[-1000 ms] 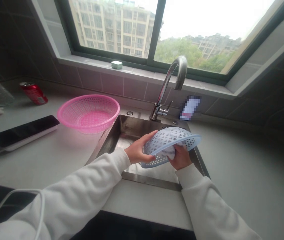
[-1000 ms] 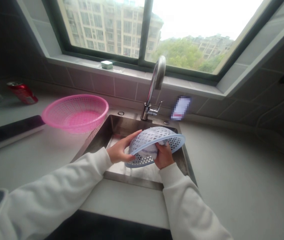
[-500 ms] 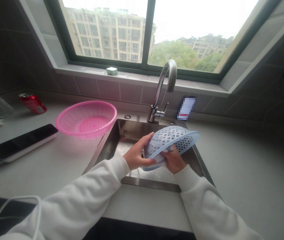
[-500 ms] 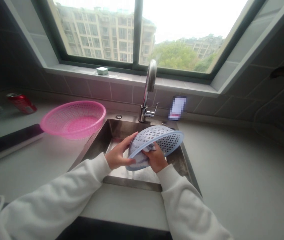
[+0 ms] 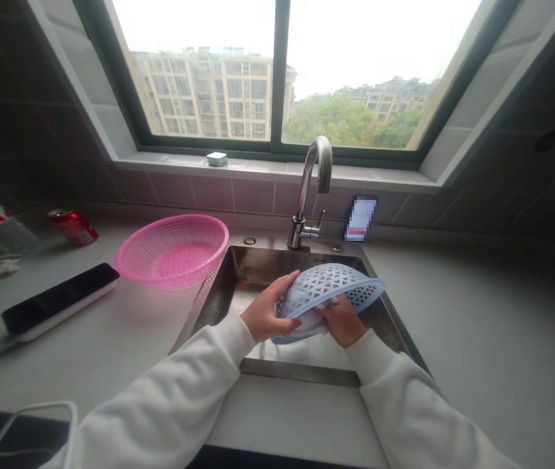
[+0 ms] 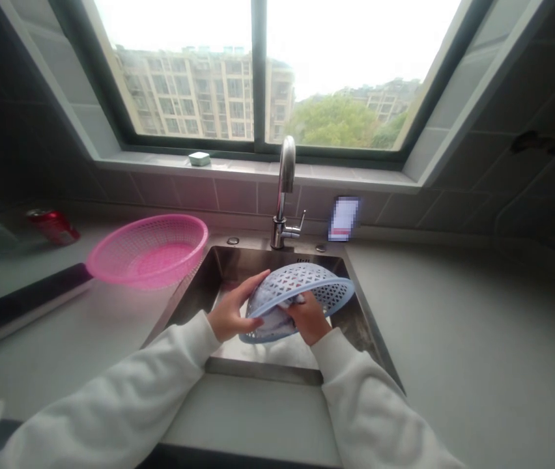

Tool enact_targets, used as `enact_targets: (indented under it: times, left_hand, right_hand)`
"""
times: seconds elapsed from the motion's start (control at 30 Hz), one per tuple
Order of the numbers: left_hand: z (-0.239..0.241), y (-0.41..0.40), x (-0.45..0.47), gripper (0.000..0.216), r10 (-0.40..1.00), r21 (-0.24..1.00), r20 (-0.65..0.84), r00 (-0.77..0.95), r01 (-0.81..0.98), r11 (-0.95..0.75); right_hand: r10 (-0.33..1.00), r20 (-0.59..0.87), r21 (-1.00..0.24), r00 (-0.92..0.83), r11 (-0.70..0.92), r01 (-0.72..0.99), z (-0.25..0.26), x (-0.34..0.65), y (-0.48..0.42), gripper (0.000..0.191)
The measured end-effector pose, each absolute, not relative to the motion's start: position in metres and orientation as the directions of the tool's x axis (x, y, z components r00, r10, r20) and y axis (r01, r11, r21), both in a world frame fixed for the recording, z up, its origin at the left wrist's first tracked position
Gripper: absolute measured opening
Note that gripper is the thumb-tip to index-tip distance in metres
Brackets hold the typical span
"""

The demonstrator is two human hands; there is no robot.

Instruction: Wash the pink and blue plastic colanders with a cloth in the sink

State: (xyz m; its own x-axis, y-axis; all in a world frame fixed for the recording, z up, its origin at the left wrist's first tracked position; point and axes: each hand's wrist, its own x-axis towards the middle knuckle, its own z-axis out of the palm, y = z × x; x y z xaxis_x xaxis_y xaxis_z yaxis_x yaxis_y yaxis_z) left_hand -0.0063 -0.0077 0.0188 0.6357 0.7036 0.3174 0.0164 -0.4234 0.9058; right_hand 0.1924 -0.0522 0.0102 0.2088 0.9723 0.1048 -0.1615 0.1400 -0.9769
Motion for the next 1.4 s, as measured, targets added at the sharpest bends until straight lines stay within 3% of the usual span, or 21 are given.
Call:
enact_targets:
  times: [0.17, 0.23, 0.37, 0.57, 0.73, 0.8, 0.93, 1.1, 1.23, 1.4]
  left_hand:
    - [0.016, -0.005, -0.008, 0.101, 0.697, 0.904, 0.350, 0.626, -0.030, -0.427]
    - [0.014, -0.006, -0.006, 0.100, 0.690, 0.905, 0.350, 0.634, -0.039, -0.424]
    - [0.014, -0.007, -0.005, 0.099, 0.693, 0.908, 0.340, 0.636, -0.030, -0.418]
    - [0.017, -0.007, -0.005, 0.099, 0.695, 0.923, 0.334, 0.637, -0.069, -0.380]
    - [0.011, -0.005, -0.003, 0.099, 0.685, 0.921, 0.343, 0.643, -0.086, -0.380]
    - [0.006, -0.002, -0.004, 0.109, 0.684, 0.925, 0.350, 0.640, -0.125, -0.358]
    - [0.001, 0.001, -0.004, 0.136, 0.691, 0.943, 0.330, 0.643, -0.188, -0.275]
    - [0.007, -0.006, -0.001, 0.114, 0.705, 0.959, 0.255, 0.662, -0.077, -0.274]
    - [0.005, -0.007, 0.000, 0.102, 0.705, 0.955, 0.292, 0.647, -0.151, -0.256]
    - [-0.003, -0.003, 0.003, 0.108, 0.700, 0.948, 0.277, 0.658, -0.308, -0.086]
  right_hand:
    - [0.944, 0.008, -0.848, 0.331, 0.182, -0.498, 0.021, 0.199, -0.050, 0.051]
    - [0.954, 0.018, -0.863, 0.298, 0.166, -0.478, 0.019, 0.193, -0.051, 0.052]
    - [0.986, 0.066, -0.960, 0.156, 0.105, -0.259, 0.009, 0.183, -0.053, 0.051]
    - [0.942, 0.076, -0.877, 0.326, 0.219, -0.427, 0.018, 0.190, -0.048, 0.035]
    - [0.976, 0.037, -0.900, 0.214, 0.126, -0.417, 0.015, 0.181, -0.051, 0.046]
    - [0.986, 0.027, -0.914, 0.166, 0.092, -0.396, 0.014, 0.181, -0.053, 0.048]
    - [0.971, 0.045, -0.861, 0.234, 0.157, -0.484, 0.021, 0.191, -0.050, 0.047]
    - [0.982, 0.046, -0.876, 0.181, 0.126, -0.465, 0.022, 0.191, -0.048, 0.044]
    - [0.990, 0.034, -0.915, 0.139, 0.087, -0.393, 0.010, 0.181, -0.050, 0.051]
    - [0.977, 0.053, -0.925, 0.205, 0.126, -0.358, 0.004, 0.181, -0.048, 0.044]
